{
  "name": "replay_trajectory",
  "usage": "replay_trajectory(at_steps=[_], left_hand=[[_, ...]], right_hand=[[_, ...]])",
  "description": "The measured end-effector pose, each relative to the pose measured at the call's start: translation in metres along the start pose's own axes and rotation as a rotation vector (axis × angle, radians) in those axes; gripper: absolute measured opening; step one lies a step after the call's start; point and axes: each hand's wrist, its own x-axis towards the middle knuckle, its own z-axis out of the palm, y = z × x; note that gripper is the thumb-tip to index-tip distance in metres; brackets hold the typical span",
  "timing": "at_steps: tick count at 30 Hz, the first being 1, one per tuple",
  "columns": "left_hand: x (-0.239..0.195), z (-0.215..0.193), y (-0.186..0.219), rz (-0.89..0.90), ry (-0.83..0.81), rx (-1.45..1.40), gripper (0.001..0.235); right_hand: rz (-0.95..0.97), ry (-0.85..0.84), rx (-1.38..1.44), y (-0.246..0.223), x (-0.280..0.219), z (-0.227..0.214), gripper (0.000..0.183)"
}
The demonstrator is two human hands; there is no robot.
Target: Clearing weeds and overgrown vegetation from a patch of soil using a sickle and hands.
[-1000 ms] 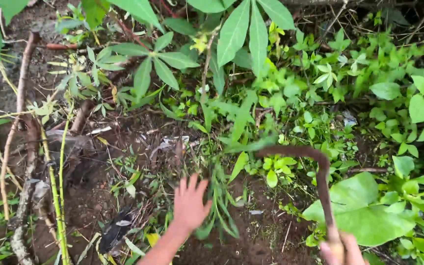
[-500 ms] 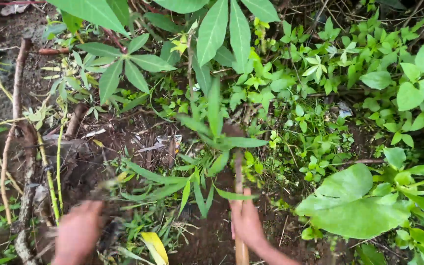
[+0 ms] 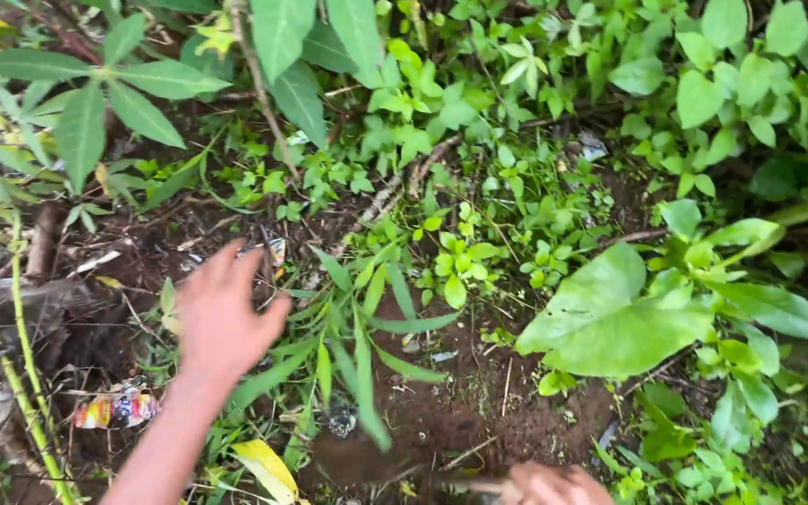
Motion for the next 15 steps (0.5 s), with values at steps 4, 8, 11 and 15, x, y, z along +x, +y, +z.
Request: replay_trajectory(at_steps=[4,8,11,15], left_hand=[[0.009,0.018,0.104,0.579,0.098,-0.399,0.045],[0.016,0.098,0.138,0.749,-0.121,-0.255,0.065],[0.030,0.108,0.125,0.713,-0.281,-0.030,0.077],[0.040,0.098,0.053,0.889,-0.219,0.478,0.073]], right_hand=[[0.761,0.153,0.136,0.016,-0.032,-0.018,0.038],[1.063,0.120,0.248,0.032,-0.069,-0.020,0.042],[1.094,0.278,0.127,0.046,-0.109,-0.006,0.044],[0.918,0.476,0.430,0.096,-0.180,0.042,0.049]])
